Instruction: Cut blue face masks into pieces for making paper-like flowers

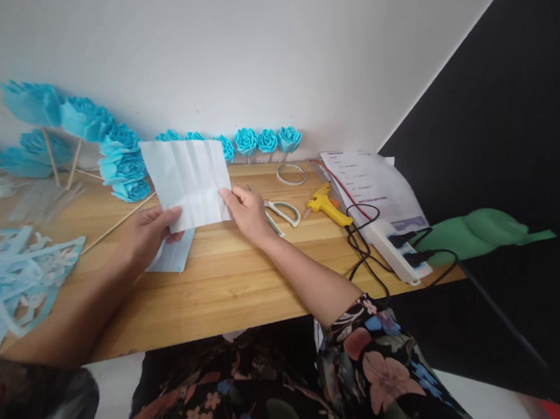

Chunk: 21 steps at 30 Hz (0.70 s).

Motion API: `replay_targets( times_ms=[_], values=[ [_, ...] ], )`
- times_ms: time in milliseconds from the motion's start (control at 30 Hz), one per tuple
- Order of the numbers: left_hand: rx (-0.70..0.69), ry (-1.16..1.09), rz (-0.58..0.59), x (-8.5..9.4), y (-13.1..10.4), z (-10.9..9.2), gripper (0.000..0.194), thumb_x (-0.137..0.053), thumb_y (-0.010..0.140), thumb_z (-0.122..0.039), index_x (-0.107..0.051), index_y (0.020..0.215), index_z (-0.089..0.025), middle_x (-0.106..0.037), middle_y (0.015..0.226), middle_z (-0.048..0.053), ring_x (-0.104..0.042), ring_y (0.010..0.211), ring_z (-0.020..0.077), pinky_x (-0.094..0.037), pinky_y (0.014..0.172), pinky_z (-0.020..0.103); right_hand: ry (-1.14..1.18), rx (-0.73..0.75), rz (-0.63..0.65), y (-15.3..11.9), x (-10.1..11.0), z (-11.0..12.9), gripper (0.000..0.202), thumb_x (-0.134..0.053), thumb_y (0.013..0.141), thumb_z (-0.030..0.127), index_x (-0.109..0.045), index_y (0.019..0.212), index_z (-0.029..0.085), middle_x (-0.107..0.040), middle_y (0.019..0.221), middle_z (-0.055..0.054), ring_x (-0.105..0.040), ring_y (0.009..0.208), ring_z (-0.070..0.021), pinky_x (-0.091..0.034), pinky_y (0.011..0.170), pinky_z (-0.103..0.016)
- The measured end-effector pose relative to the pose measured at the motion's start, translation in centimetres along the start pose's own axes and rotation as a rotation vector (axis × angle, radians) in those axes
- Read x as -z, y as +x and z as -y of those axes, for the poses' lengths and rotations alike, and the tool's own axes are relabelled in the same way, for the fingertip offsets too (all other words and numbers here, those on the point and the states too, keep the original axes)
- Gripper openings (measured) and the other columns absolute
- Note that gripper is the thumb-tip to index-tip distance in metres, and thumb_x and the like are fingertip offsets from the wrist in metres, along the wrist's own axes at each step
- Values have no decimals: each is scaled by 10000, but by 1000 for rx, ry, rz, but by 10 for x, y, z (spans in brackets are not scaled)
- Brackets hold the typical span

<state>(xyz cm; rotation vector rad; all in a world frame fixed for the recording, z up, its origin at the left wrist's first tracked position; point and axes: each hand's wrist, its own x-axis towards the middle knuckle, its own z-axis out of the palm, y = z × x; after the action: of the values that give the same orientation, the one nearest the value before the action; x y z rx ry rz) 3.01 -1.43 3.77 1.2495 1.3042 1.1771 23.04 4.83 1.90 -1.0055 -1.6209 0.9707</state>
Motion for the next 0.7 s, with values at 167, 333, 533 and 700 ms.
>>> replay_targets(
  times_ms=[167,333,533,700],
  values=[
    [-34,-47,-14,2,3,3,413,-620,832,-447,-573,514,-188,-532,458,22,-403,426,116,-298,454,262,53,-42,-3,1,1,-4,434,-562,882,555,-449,655,203,-347,647,28,-367,632,-114,-308,578,-244],
    [-72,-92,-8,3,4,6,438,-599,866,-460,-577,522,-188,-526,461,22,-406,433,113,-299,458,257,295,-142,102,1,-3,-4,431,-595,837,622,-593,756,199,-532,710,7,-512,661,-124,-438,606,-239],
    [-93,-171,15,1,5,7,369,-598,851,-389,-583,549,-177,-551,485,24,-435,436,99,-320,453,230,363,-238,270,0,-8,-3,408,-730,719,575,-681,829,185,-659,740,-12,-613,672,-147,-516,622,-267],
    [-36,-376,-104,-2,6,4,180,-709,706,-298,-611,615,-178,-546,504,-20,-466,441,91,-367,444,207,355,-182,315,1,-9,-6,347,-765,710,445,-722,940,190,-667,688,14,-609,638,-137,-512,612,-256]
  ],
)
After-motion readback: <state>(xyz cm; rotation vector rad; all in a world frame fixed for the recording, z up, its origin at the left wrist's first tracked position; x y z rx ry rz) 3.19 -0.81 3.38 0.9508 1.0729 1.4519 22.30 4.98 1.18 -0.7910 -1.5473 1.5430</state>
